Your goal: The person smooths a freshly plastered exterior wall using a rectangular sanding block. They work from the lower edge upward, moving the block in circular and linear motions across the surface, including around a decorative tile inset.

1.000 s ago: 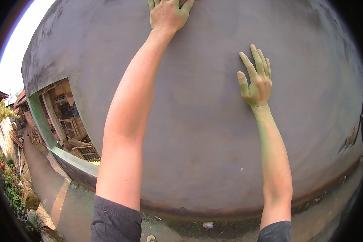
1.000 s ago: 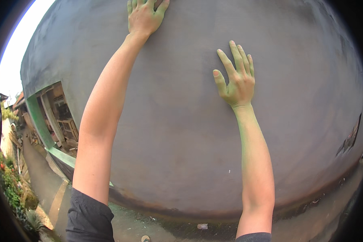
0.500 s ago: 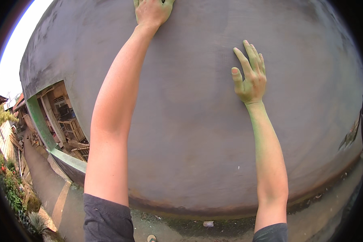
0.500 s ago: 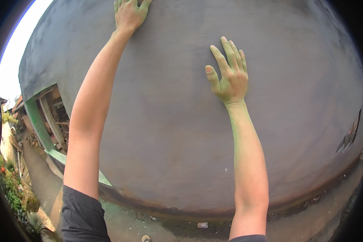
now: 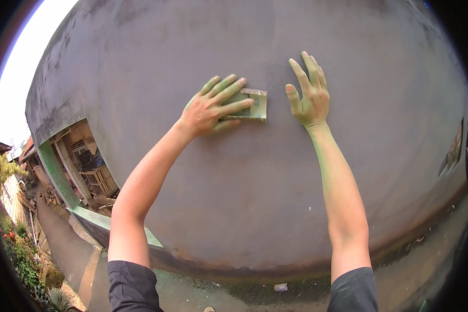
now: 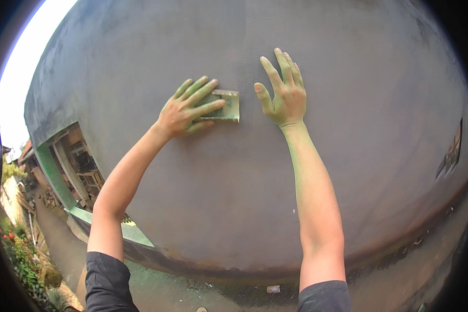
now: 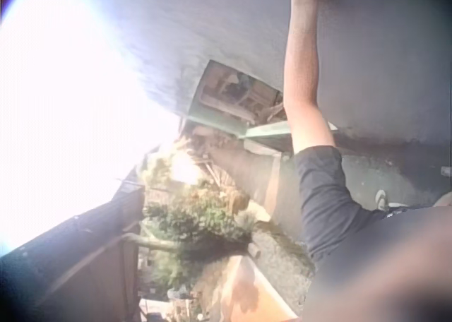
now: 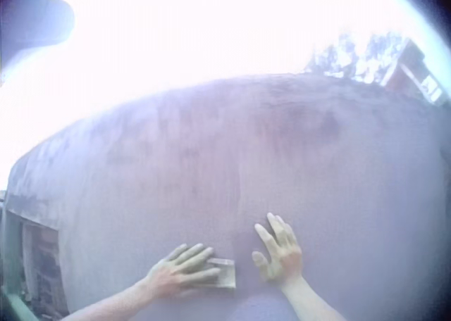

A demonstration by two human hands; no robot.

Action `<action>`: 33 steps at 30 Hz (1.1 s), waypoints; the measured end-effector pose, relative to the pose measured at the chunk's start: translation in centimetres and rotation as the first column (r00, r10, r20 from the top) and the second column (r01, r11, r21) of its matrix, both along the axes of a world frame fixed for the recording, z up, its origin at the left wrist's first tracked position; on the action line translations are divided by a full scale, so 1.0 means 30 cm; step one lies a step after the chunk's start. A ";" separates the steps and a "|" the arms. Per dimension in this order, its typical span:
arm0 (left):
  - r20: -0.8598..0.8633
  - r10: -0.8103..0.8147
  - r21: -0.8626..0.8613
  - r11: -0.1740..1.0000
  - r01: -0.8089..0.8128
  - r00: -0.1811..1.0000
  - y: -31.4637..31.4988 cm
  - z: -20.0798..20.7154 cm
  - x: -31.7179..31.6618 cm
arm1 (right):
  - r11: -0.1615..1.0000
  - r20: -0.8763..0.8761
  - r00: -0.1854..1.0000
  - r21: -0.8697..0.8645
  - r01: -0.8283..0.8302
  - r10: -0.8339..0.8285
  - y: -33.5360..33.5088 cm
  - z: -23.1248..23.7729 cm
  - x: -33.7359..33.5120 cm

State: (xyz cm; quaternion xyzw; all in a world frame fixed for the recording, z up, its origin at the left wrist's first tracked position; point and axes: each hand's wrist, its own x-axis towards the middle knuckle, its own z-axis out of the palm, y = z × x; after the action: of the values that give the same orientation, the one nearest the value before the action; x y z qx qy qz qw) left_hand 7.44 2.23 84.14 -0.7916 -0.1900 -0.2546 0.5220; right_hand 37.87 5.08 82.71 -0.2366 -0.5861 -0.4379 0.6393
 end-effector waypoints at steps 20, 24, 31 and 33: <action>0.256 -0.013 0.244 0.968 -0.051 0.967 0.035 0.415 0.080 | 0.995 -0.092 0.991 0.023 -0.096 0.098 0.016 0.002 0.010; 0.717 -0.090 0.252 0.958 -0.136 0.691 0.112 0.630 0.089 | 0.996 -0.082 0.992 0.024 -0.091 0.093 0.019 -0.002 0.015; 0.392 -0.116 0.279 0.960 0.002 0.913 0.076 0.244 0.259 | 0.971 -0.114 0.965 0.058 -0.231 0.236 0.017 0.000 0.007; 0.265 -0.079 0.152 0.988 0.040 0.961 0.048 0.080 0.239 | 0.977 -0.114 0.970 0.038 -0.212 0.215 0.011 -0.001 0.009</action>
State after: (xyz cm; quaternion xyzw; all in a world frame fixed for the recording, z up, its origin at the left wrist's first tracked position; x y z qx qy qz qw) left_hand 14.62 3.65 86.54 -0.7146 -0.2164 -0.3890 0.5396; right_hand 38.13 5.42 82.68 -0.1894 -0.5637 -0.3594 0.7191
